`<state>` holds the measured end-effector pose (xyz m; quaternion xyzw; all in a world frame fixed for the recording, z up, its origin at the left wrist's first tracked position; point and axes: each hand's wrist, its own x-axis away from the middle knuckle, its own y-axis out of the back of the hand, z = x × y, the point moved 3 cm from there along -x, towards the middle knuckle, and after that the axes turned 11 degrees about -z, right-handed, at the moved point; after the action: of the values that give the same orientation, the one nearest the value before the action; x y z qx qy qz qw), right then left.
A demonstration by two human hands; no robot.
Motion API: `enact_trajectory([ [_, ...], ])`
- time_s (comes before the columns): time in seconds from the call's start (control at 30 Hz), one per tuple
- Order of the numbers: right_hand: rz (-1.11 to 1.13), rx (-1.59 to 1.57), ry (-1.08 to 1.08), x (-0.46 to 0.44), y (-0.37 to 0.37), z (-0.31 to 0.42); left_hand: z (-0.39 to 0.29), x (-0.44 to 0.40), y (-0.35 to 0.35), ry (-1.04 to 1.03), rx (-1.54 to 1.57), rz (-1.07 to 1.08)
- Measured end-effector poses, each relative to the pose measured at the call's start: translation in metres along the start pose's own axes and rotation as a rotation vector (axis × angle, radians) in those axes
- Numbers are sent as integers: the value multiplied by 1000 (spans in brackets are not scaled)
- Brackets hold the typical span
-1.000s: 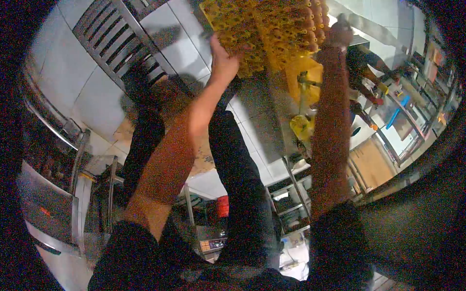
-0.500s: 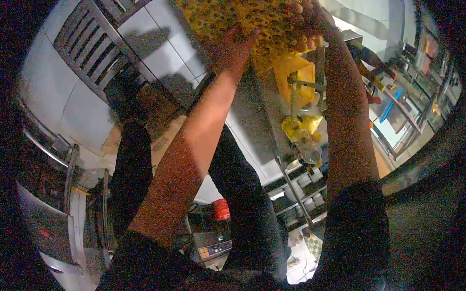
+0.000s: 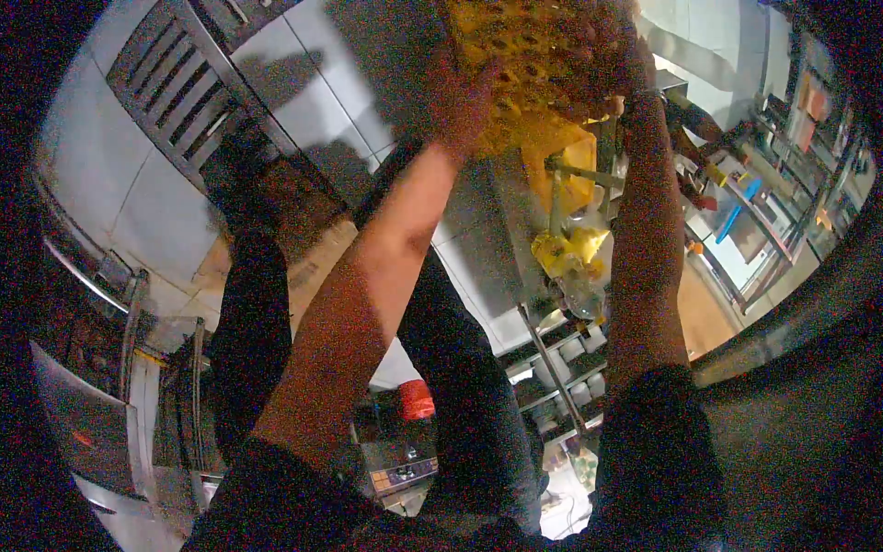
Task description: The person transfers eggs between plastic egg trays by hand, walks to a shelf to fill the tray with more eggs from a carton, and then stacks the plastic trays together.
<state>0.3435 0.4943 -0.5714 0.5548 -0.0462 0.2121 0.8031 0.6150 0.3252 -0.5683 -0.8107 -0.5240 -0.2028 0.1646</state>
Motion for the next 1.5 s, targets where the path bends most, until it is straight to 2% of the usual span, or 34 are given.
enact_trajectory([
  [0.03, -16, 1, 5, -2, 3, 2, 4, -2, -1, -4, 3, -3],
  [0.1, -52, 3, 4, -5, 10, 0, 16, 4, -4, -283, -299, -68],
  [0.13, -73, 1, 3, -7, 14, -1, 20, 6, -5, -284, -299, -67],
  [0.23, -126, -4, 11, -16, 30, -2, 1, 14, -6, -474, -452, 19],
  [0.3, -137, -5, 25, -21, 37, -1, -9, 7, -15, -495, -462, 40],
  [0.47, -84, 9, 61, -31, 27, 6, -10, -40, -42, -339, -409, 49],
  [0.63, -53, 33, 83, -30, 8, 15, 3, -67, -36, -242, -400, 85],
  [1.1, -50, 68, 111, -19, -15, 22, 8, -80, -22, -176, -375, 115],
  [1.33, -155, 10, 131, -26, 36, 15, -14, -13, -29, -260, -371, 72],
  [1.37, -145, 8, 146, -28, 43, 17, -23, 4, -25, -232, -374, 78],
  [1.4, -126, 7, 167, -31, 48, 22, -39, 19, -18, -44, -410, 140],
  [1.47, -59, 12, 224, -36, 50, 37, -44, 51, -12, 146, -444, 202],
  [1.5, -14, 17, 257, -40, 47, 46, -24, 72, -18, 139, -338, 93],
])
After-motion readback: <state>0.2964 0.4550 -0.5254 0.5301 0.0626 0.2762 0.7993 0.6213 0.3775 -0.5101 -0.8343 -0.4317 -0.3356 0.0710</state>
